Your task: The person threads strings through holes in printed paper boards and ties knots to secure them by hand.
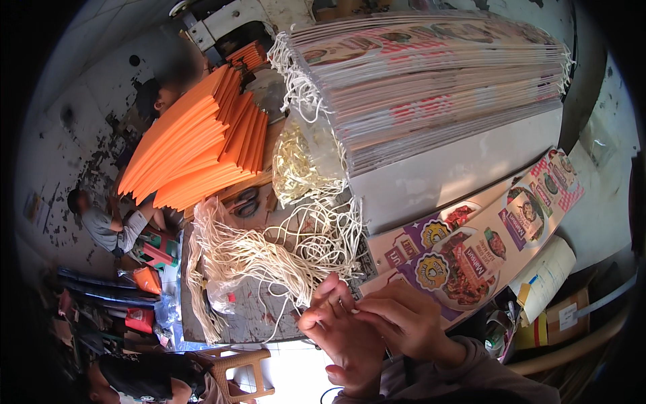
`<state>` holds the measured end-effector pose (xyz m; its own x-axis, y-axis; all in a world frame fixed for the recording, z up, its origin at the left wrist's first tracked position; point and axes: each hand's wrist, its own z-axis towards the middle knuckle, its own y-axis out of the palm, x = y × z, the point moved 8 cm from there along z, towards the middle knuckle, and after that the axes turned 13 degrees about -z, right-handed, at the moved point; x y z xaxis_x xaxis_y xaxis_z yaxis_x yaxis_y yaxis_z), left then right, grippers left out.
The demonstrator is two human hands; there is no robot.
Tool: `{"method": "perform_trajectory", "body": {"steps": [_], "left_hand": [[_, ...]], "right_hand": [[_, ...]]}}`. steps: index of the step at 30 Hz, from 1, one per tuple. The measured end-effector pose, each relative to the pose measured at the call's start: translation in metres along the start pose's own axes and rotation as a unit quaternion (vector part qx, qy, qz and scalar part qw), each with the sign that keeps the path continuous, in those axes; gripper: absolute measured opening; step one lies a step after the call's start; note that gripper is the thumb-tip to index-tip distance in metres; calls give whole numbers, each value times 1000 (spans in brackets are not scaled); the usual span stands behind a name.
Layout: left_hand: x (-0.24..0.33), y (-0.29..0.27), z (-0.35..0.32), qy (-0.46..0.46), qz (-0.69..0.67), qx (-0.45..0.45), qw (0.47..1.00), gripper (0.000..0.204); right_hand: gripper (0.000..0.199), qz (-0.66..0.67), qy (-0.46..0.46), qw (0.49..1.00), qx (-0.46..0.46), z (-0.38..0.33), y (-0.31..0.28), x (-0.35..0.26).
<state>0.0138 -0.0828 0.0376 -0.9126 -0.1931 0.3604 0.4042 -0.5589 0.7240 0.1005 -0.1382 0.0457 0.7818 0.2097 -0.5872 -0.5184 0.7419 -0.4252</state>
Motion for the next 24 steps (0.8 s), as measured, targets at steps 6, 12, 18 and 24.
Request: {"method": "perform_trajectory", "body": {"steps": [6, 12, 18, 24], "left_hand": [[9, -12, 3, -11, 63, -41, 997, 41], [-19, -52, -1, -259, 387, -184, 866, 33], [-25, -48, -14, -344, 357, -273, 825, 34], [-37, -30, -11, -328, 356, -273, 832, 30]], "right_hand": [[18, -5, 10, 1000, 0, 3, -4, 0], [16, -2, -35, 999, -9, 0, -6, -9], [22, 7, -116, 992, -44, -10, 3, -28], [16, 66, -313, 947, -13, -16, -6, -72]]}}
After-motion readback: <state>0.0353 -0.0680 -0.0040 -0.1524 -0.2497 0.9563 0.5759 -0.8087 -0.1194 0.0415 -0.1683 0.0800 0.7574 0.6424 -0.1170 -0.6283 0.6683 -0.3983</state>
